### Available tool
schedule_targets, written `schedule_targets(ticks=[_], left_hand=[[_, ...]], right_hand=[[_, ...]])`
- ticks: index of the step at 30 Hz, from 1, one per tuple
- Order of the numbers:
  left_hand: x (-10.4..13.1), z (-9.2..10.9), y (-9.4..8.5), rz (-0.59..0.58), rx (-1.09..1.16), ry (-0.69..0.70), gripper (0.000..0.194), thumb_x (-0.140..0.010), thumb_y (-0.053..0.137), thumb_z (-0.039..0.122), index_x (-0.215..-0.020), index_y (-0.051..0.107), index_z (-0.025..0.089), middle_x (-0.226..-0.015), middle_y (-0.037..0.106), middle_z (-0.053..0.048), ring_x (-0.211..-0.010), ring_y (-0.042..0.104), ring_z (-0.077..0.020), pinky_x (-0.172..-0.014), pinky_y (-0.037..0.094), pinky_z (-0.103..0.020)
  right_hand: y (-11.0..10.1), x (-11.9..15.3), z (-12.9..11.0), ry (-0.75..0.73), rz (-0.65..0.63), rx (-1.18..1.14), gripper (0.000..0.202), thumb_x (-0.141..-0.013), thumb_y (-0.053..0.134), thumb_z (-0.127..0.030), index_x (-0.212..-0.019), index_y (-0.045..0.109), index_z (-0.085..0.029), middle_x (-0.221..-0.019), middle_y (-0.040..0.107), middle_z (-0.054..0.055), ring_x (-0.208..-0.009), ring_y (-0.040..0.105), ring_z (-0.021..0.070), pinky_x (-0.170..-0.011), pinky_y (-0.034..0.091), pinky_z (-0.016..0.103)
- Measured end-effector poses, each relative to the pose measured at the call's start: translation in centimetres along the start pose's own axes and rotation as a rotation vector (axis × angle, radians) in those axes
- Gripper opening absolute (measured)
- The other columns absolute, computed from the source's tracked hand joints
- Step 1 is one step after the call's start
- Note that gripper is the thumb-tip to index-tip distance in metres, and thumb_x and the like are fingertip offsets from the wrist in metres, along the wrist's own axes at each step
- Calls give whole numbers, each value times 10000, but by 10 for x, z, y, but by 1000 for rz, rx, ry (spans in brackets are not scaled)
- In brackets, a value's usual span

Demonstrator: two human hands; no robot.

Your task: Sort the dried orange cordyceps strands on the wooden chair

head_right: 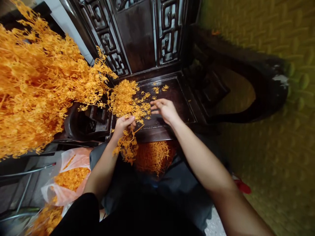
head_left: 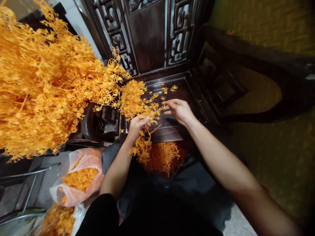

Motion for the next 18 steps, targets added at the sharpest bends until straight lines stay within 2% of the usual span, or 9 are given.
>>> schedule_targets(ticks=[3,5,8,10,13,16,18], left_hand=[[-6,-7,-1,58,68,20,394,-712,834,522,-699,649,174,-551,617,1,-439,481,-77,-432,337,-224],[-8,-19,1,53,150,-21,384,-743,824,499,-680,646,164,-550,599,2,-443,477,-70,-436,341,-215],[-5,-33,16,-73,365,-114,359,-796,810,408,-639,624,145,-529,525,15,-445,445,-52,-431,321,-189],[-1,-35,27,-161,483,-161,312,-809,799,331,-652,608,141,-531,465,32,-452,410,-43,-428,303,-174],[4,-31,35,-229,559,-214,266,-857,723,243,-666,570,140,-557,413,42,-455,366,-40,-421,283,-166],[5,-31,28,-206,685,-292,333,-948,586,173,-626,507,139,-560,388,37,-441,349,-34,-409,276,-154],[4,-31,22,-168,787,-324,359,-985,539,158,-629,492,140,-561,376,37,-440,348,-30,-416,298,-139]], right_hand=[[33,18,-1,-105,-76,187,275,-967,482,-371,-1128,609,-188,-919,661,39,-669,554,133,-622,512,286],[48,27,-15,-261,-111,413,362,-999,433,-452,-1199,608,-206,-964,668,48,-766,579,164,-711,517,315],[48,31,-36,-488,-11,729,301,-991,481,-459,-944,621,-196,-931,675,74,-859,598,195,-840,500,349],[35,26,-45,-582,120,779,313,-989,493,-451,-800,551,-208,-844,648,72,-819,586,196,-837,491,358],[1,4,-43,-574,274,531,398,-985,499,-579,-794,493,-230,-762,587,40,-737,564,178,-731,504,340],[-41,-17,-23,-393,425,63,467,-952,502,-700,-851,449,-247,-772,581,4,-613,519,128,-546,480,261],[-46,-18,-14,-308,394,-120,442,-928,590,-663,-881,454,-245,-854,650,5,-603,532,103,-485,456,208]])
Point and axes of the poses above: each hand's wrist, its own x-axis away from the middle knuckle, its own y-axis out of the palm, z = x × y, the point moved 9 cm from there along -x, towards the middle knuckle
